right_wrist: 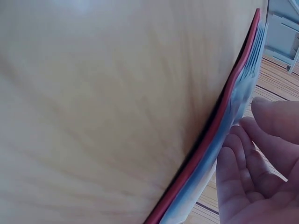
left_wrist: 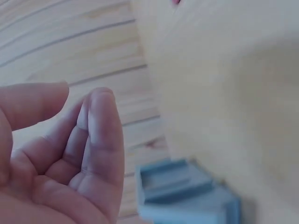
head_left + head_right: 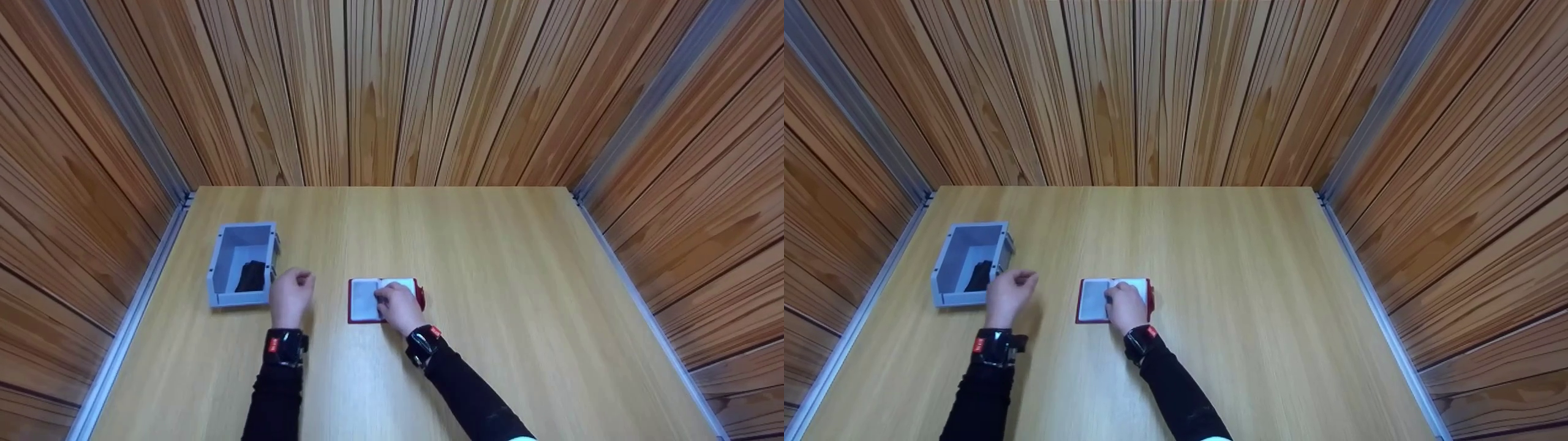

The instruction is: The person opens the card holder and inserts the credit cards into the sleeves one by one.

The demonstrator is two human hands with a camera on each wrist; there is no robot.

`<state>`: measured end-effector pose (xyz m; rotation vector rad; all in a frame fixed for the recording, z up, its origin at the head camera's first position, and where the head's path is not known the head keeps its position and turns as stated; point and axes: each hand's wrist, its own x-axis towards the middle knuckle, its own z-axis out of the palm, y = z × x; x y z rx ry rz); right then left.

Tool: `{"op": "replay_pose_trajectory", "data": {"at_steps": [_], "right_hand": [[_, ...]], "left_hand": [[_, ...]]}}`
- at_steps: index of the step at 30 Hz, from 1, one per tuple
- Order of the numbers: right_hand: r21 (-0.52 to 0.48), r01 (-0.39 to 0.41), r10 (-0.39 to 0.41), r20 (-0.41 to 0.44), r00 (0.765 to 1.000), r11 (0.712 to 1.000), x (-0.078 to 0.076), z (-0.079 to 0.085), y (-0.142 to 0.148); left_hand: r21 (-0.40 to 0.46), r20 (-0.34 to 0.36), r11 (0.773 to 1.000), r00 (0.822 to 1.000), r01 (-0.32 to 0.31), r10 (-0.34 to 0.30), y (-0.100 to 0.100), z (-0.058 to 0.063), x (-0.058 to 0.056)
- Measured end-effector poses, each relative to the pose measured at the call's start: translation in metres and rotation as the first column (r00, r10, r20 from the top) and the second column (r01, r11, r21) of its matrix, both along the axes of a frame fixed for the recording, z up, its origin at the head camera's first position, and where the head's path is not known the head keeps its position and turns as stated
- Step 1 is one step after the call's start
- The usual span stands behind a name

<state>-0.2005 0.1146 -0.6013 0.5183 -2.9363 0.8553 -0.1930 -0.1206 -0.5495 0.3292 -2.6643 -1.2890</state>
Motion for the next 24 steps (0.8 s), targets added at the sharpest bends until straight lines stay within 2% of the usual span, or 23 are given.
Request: {"op": "replay_pose_trajectory", "data": {"at_steps": [7,9,13,17,20,24], "right_hand": [[0.005,0.009,-0.009,0.043,0.999,1.0,-0.001,0.002,0.0],[0.01,0.007,-0.007,0.056,0.998,1.0,-0.001,0.002,0.0],[0.009,0.012,-0.013,0.07,0.998,1.0,0.0,0.003,0.0],[0.005,0.022,-0.022,0.074,0.997,1.0,0.0,0.003,0.0],[0.003,0.026,-0.026,0.075,0.997,1.0,0.0,0.003,0.0],[0.007,0.019,-0.02,0.059,0.998,1.0,0.0,0.002,-0.001]], "left_hand": [[0.04,-0.091,0.997,0.994,-0.062,0.066,-0.031,0.014,0.001],[0.041,-0.091,0.994,0.991,-0.097,0.1,-0.039,0.018,0.0],[0.007,-0.044,0.98,0.979,-0.198,0.198,-0.056,0.024,-0.003],[-0.035,0.016,0.957,0.957,-0.288,0.289,-0.071,0.025,-0.007],[-0.047,0.031,0.946,0.946,-0.321,0.323,-0.081,0.021,-0.012],[-0.09,0.042,0.942,0.944,-0.324,0.328,-0.092,0.013,-0.02]]}}
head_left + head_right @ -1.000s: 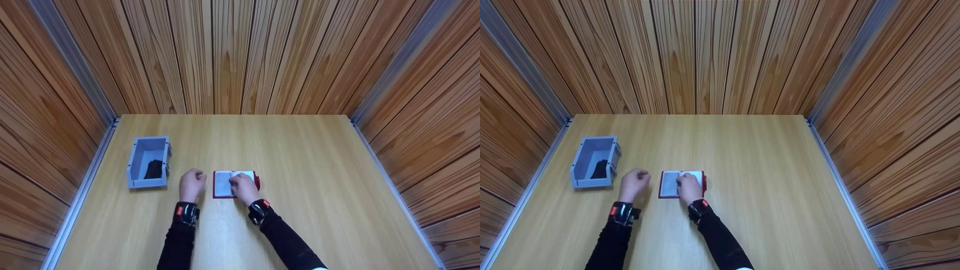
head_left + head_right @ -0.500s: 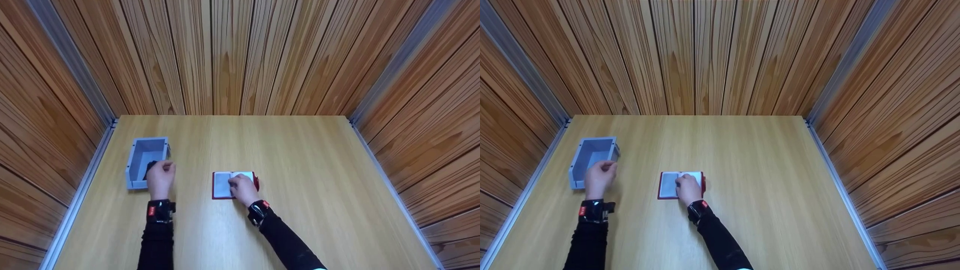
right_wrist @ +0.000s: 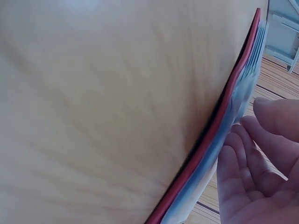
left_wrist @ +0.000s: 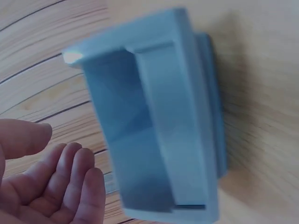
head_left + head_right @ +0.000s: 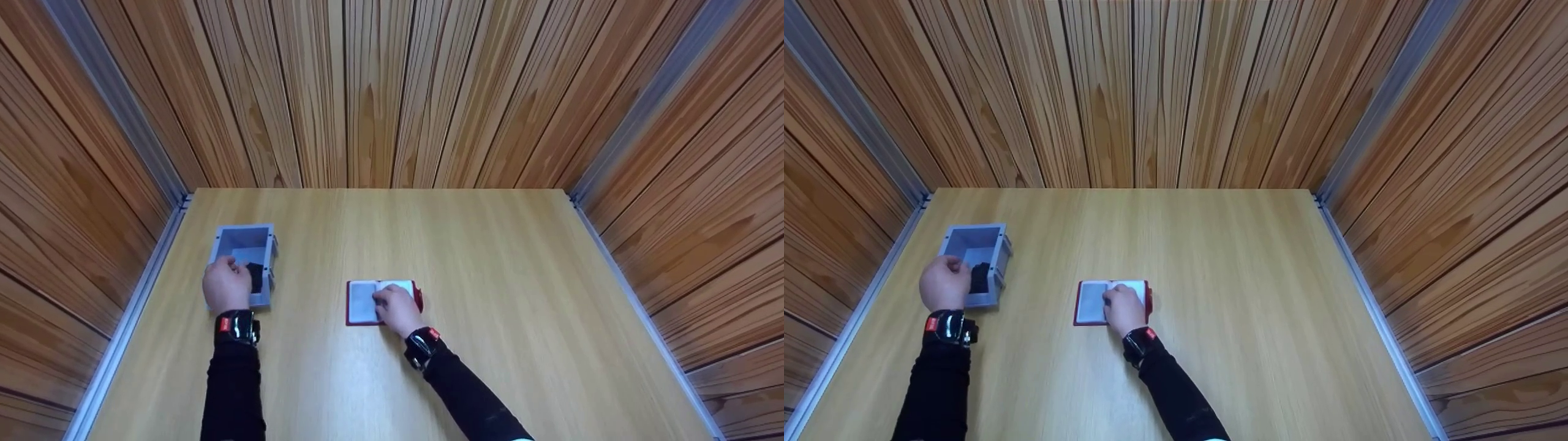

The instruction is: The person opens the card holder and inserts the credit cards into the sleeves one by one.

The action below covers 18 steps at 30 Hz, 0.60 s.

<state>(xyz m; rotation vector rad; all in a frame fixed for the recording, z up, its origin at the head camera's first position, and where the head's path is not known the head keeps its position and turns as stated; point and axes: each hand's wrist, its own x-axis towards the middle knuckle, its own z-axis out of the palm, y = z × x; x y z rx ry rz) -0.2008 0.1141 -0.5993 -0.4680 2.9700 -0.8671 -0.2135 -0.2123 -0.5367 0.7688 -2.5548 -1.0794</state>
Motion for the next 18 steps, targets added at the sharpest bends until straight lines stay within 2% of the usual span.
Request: {"op": "replay_pose_trajectory", "data": {"at_steps": [5,9,18], "right_hand": [[0.007,-0.007,0.007,-0.018,1.0,1.0,0.001,0.0,0.0],[-0.003,-0.005,0.005,-0.019,1.0,1.0,0.001,0.001,0.001],[-0.007,-0.002,0.002,-0.005,1.0,1.0,0.001,0.001,0.0]], "left_hand": [[-0.075,0.06,0.997,0.998,0.034,-0.029,-0.006,-0.013,-0.01],[-0.091,0.137,0.994,0.989,0.063,-0.05,-0.007,-0.021,-0.016],[-0.125,0.259,0.986,0.963,0.106,-0.07,-0.009,-0.034,-0.02]]}}
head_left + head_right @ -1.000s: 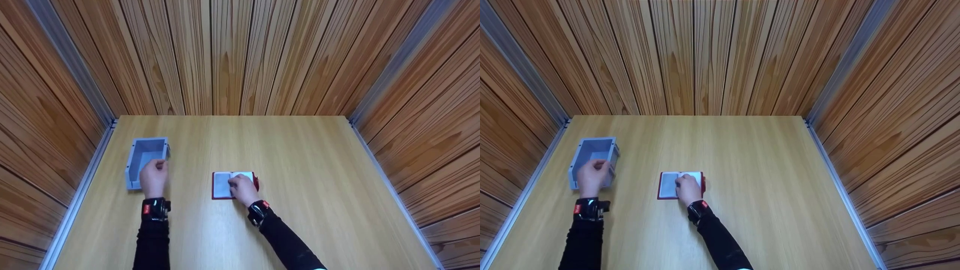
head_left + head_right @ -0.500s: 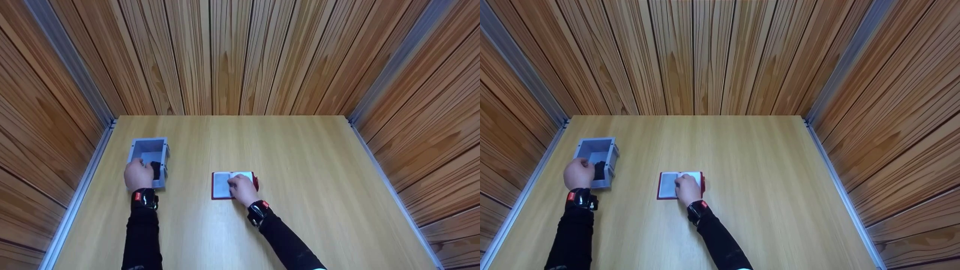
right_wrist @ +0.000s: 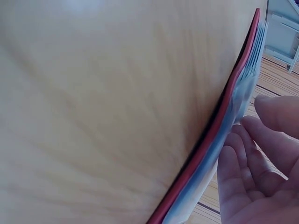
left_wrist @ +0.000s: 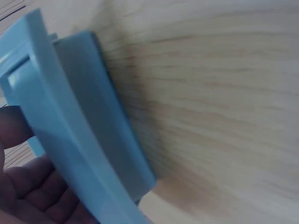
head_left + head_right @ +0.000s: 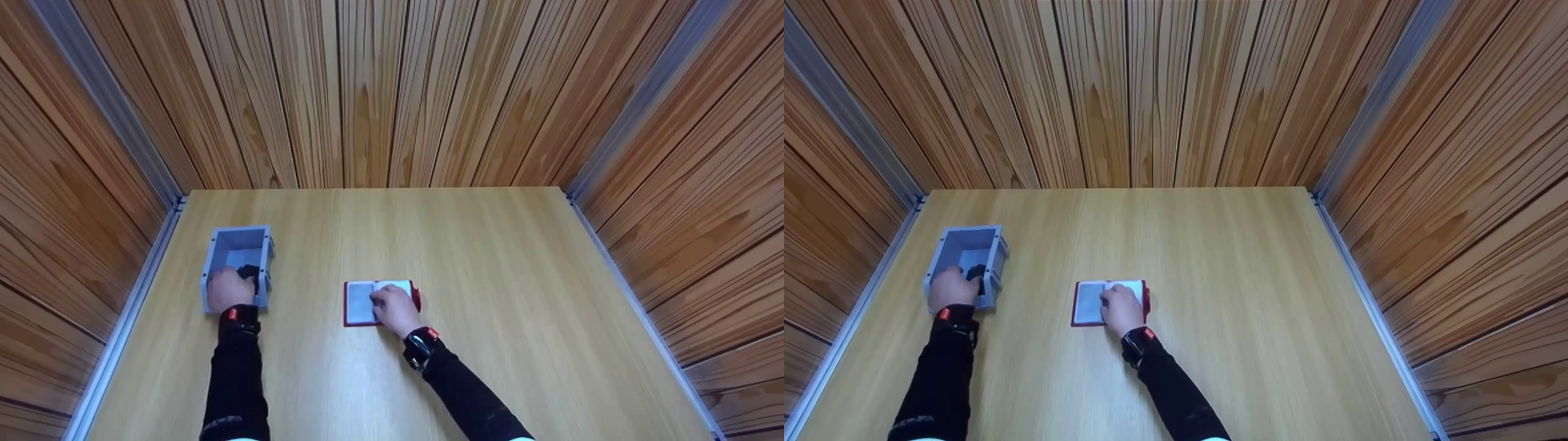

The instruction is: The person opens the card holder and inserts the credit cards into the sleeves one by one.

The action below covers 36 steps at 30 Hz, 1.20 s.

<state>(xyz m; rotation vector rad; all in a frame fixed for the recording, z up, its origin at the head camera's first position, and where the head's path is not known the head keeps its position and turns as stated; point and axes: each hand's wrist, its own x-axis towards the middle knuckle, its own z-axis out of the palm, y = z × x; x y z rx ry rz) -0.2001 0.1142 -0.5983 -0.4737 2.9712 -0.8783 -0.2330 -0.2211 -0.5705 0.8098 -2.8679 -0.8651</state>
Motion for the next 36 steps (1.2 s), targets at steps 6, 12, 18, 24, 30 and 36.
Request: {"op": "replay_pose_trajectory", "data": {"at_steps": [6,12,18,24,30,36], "right_hand": [[-0.018,-0.008,0.007,-0.012,1.0,1.0,0.0,-0.003,-0.001],[-0.017,-0.014,0.013,-0.055,0.998,1.0,0.001,-0.003,0.0],[0.0,-0.028,0.028,-0.107,0.994,1.0,0.001,-0.005,0.001],[-0.005,-0.021,0.021,-0.079,0.997,1.0,0.001,-0.004,0.0],[-0.003,-0.014,0.014,-0.064,0.998,1.0,0.0,-0.004,0.0],[0.001,-0.01,0.01,-0.045,0.999,1.0,0.001,-0.002,0.001]], "left_hand": [[0.001,0.047,1.0,0.999,0.007,-0.007,-0.002,-0.006,-0.002],[-0.057,0.094,0.997,0.994,0.056,-0.051,-0.002,-0.01,-0.006],[-0.094,0.115,0.992,0.991,0.086,-0.075,-0.001,-0.013,-0.007],[-0.1,0.118,0.992,0.991,0.074,-0.062,0.0,-0.014,-0.008],[-0.101,0.104,0.993,0.993,0.06,-0.049,0.002,-0.013,-0.008],[-0.127,0.063,0.989,0.996,0.076,-0.069,0.003,-0.015,-0.008]]}}
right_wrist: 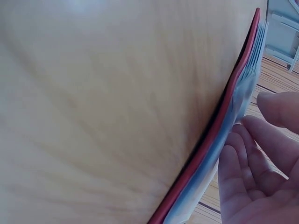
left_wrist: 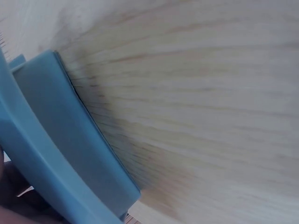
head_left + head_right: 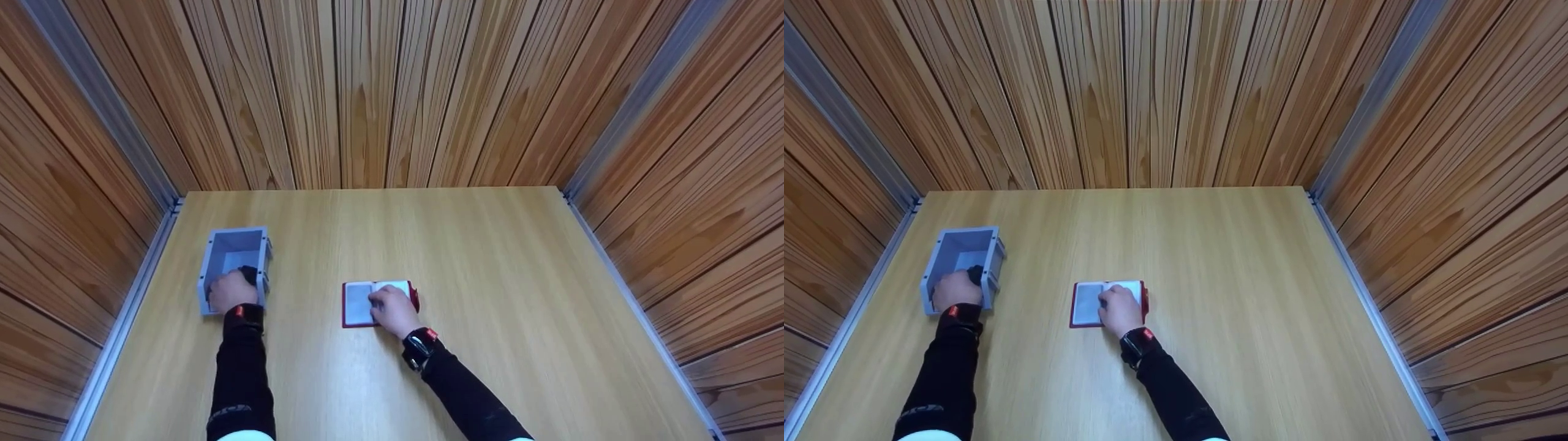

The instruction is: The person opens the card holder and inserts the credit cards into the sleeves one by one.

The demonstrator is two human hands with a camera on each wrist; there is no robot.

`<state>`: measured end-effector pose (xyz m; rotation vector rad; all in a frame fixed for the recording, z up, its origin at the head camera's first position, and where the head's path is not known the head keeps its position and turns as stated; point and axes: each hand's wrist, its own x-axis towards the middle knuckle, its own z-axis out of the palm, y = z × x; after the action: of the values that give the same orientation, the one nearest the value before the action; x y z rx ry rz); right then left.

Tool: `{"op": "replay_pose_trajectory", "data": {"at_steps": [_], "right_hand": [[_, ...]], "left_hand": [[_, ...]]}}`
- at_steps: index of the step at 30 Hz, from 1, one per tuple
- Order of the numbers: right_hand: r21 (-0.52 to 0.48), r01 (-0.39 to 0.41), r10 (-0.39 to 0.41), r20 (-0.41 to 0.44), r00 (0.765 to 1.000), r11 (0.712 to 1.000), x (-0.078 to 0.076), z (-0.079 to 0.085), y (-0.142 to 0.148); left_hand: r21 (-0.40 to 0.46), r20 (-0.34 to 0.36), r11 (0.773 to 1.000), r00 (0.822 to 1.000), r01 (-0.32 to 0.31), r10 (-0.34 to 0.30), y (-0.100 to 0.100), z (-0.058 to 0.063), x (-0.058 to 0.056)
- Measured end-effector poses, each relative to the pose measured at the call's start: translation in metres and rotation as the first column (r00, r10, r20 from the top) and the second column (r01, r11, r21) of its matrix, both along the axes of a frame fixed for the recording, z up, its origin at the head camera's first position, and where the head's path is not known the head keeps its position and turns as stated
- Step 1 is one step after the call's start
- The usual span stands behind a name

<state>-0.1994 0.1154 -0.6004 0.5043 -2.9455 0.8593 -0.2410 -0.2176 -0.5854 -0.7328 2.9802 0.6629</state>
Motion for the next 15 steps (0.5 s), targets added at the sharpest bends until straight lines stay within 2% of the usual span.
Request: {"op": "replay_pose_trajectory", "data": {"at_steps": [4,6,11,15], "right_hand": [[0.002,0.0,0.0,0.006,1.0,1.0,0.0,-0.0002,0.0],[0.008,-0.008,0.008,-0.018,1.0,1.0,-0.0002,-0.0008,0.0003],[0.015,-0.03,0.031,-0.058,0.998,0.999,-0.0006,-0.0014,0.0009],[0.01,-0.021,0.022,-0.023,1.0,1.0,-0.0009,-0.0013,0.0011]], "left_hand": [[-0.033,-0.029,0.999,0.999,0.032,-0.033,0.0,-0.0007,0.0008],[-0.042,-0.053,0.998,0.998,0.036,-0.038,-0.0003,-0.0018,0.0009],[-0.036,-0.103,0.999,0.994,0.025,-0.028,-0.001,-0.0049,0.0012],[-0.004,-0.123,1.0,0.992,0.014,-0.014,-0.0011,-0.005,0.0015]]}}
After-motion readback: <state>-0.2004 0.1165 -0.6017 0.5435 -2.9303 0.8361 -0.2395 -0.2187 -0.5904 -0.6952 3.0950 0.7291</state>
